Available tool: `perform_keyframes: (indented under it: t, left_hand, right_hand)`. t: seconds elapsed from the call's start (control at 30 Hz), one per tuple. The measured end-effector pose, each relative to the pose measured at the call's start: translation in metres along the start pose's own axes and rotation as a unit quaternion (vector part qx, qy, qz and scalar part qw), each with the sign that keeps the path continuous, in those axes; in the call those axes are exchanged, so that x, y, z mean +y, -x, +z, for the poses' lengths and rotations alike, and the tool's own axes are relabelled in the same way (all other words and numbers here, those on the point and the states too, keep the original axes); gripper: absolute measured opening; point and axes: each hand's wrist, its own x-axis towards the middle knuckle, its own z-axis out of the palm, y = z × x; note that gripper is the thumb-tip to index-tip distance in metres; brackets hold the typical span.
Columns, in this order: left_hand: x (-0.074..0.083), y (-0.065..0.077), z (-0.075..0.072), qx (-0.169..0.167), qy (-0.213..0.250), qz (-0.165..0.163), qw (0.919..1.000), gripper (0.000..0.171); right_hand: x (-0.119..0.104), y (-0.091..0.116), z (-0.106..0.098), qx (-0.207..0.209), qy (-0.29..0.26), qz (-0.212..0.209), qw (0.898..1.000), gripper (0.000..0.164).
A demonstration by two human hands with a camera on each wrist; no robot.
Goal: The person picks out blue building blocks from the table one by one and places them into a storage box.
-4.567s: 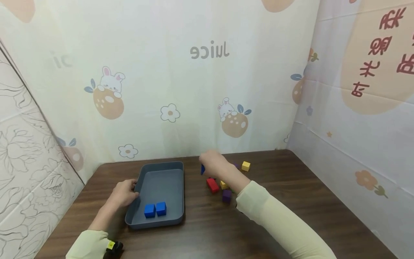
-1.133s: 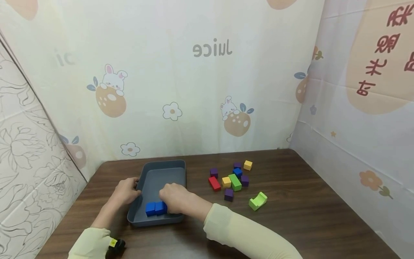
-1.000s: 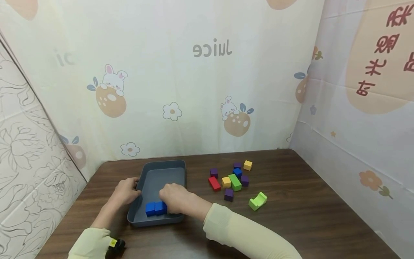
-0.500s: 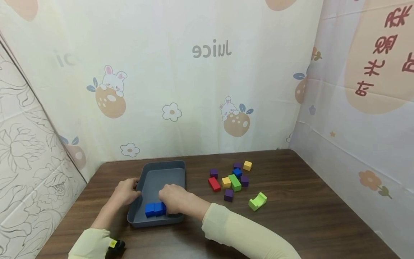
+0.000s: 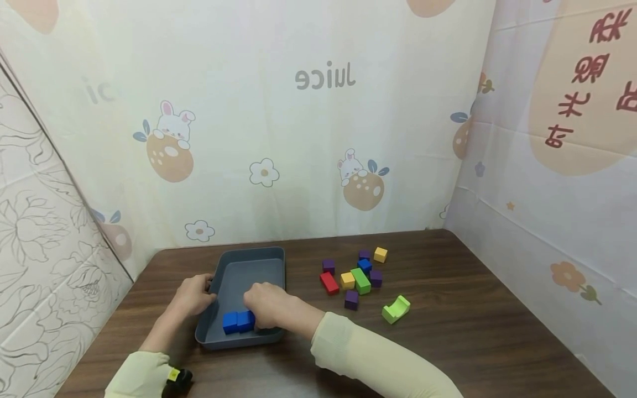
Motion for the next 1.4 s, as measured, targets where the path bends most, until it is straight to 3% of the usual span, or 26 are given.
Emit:
perform_keyframes:
  t: [0.5,0.77,1.4]
  left_hand:
    - [0.000,-0.002,-0.001,-0.004,0.001,-0.003,1.0000,0.048]
    - [0.001,0.000,-0.002,0.002,0.005,0.003,1.0000,0.046]
    - [-0.001,-0.001,0.000,-0.002,0.016,-0.008,0.9998,0.049]
  right_hand:
    - [0.015,0.014,-0.012,0.010,-0.098,0.026,0.995,0.042]
    - [0.023,0.029,-0.016,0.020,-0.166,0.047,0.985,0.040]
    - [0.069,0.054,-0.023,0.076,-0.193,0.100,0.973,0.033]
